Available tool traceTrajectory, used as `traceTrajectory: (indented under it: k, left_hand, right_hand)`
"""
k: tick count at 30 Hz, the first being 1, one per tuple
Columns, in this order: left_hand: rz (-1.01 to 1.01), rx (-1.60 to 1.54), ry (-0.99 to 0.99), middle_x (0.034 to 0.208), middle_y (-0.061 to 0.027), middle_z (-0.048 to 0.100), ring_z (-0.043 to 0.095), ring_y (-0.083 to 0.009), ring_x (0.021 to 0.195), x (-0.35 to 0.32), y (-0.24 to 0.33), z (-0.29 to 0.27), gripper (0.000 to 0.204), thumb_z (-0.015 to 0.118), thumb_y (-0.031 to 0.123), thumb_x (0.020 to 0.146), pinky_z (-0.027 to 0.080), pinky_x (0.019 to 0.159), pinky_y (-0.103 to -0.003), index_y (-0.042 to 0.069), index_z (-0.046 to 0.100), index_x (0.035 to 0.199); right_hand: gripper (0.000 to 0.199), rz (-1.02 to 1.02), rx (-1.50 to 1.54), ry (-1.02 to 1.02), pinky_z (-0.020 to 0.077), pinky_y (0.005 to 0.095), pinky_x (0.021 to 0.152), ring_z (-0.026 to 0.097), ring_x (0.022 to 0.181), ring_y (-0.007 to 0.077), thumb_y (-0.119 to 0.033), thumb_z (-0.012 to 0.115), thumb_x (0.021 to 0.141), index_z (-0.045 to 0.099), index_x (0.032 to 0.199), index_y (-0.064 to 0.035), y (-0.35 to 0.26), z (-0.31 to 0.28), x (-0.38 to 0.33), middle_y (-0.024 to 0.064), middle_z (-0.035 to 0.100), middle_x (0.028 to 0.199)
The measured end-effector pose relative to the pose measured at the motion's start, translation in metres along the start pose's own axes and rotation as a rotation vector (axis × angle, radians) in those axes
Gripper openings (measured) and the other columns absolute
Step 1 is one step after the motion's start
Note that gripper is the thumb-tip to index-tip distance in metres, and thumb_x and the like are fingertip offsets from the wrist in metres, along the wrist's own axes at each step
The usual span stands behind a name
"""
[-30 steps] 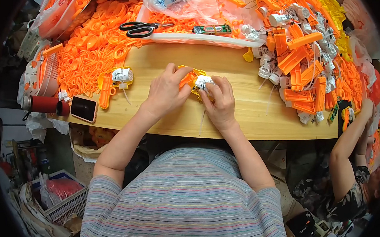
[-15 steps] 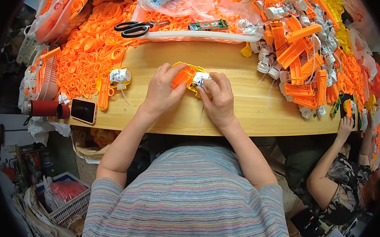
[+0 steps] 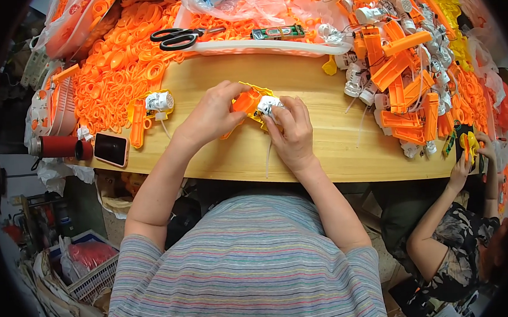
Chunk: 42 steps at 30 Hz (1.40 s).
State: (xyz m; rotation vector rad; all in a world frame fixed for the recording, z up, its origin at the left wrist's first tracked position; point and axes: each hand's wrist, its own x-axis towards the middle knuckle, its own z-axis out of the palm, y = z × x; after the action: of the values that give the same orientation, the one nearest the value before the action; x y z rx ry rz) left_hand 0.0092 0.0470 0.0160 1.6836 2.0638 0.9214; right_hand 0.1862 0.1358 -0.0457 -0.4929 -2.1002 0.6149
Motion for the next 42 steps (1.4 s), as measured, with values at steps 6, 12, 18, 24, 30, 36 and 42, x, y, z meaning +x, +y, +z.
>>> traceTrajectory:
  k: [6,12,18,24,30,36,42]
  left_hand:
    - [0.005,0.113,-0.061,0.098,-0.0210,0.060,0.061,-0.0387,0.092,0.001,0.007,-0.005,0.039,0.070,0.006,0.076,0.050,0.083,-0.043,-0.001,0.061,0.113]
    - [-0.078,0.191,-0.068,0.102,-0.0221,0.058,0.059,-0.0412,0.097,-0.001,0.014,-0.005,0.039,0.068,0.004,0.076,0.049,0.085,-0.045,0.000,0.060,0.114]
    - [-0.079,0.135,-0.071,0.100,-0.0225,0.058,0.059,-0.0415,0.096,0.003,0.013,-0.008,0.039,0.068,0.004,0.076,0.049,0.085,-0.045,0.000,0.060,0.114]
    - [-0.077,0.128,-0.064,0.103,-0.0231,0.057,0.058,-0.0419,0.099,0.000,0.009,0.002,0.039,0.069,0.004,0.076,0.048,0.087,-0.045,0.000,0.057,0.113]
    - [-0.052,0.137,-0.095,0.106,-0.0221,0.055,0.057,-0.0423,0.101,-0.004,0.010,0.000,0.044,0.069,0.003,0.078,0.049,0.087,-0.046,0.003,0.052,0.119]
    - [-0.035,0.136,-0.225,0.108,-0.0237,0.050,0.059,-0.0444,0.092,0.006,0.024,-0.009,0.045,0.064,0.001,0.079,0.050,0.080,-0.048,0.009,0.052,0.122]
    - [-0.030,0.201,-0.327,0.104,-0.0277,0.048,0.059,-0.0485,0.089,0.018,0.024,-0.008,0.043,0.059,-0.003,0.078,0.050,0.077,-0.051,0.011,0.050,0.118]
  right_hand:
    - [0.031,-0.021,-0.014,-0.001,0.0470,0.0518,0.095,0.060,0.097,0.0382,-0.005,0.077,0.075,0.059,0.100,-0.0030,0.000,0.000,0.000,0.0200,0.058,0.107]
    - [0.030,-0.032,-0.010,0.006,0.0475,0.0513,0.094,0.060,0.096,0.0381,-0.005,0.077,0.075,0.060,0.100,-0.0031,0.000,0.000,0.001,0.0199,0.058,0.106]
    - [0.029,-0.029,-0.017,0.005,0.0475,0.0509,0.094,0.060,0.096,0.0380,-0.006,0.076,0.075,0.060,0.099,-0.0031,0.001,0.000,0.001,0.0198,0.058,0.106]
    - [0.030,-0.033,-0.010,0.005,0.0476,0.0505,0.094,0.059,0.096,0.0384,-0.005,0.077,0.075,0.060,0.099,-0.0028,0.001,0.000,0.001,0.0200,0.058,0.106]
    - [0.031,-0.047,-0.014,0.001,0.0505,0.0446,0.086,0.060,0.096,0.0374,-0.001,0.077,0.074,0.059,0.099,-0.0020,0.000,-0.001,0.000,0.0205,0.058,0.108]
    - [0.030,-0.059,-0.028,0.000,0.0532,0.0396,0.077,0.060,0.097,0.0360,0.002,0.077,0.073,0.059,0.098,-0.0011,0.001,-0.001,0.003,0.0209,0.059,0.108]
    - [0.031,-0.081,-0.032,0.007,0.0522,0.0404,0.079,0.060,0.097,0.0367,0.003,0.076,0.073,0.059,0.098,-0.0010,0.001,-0.001,0.004,0.0211,0.058,0.109]
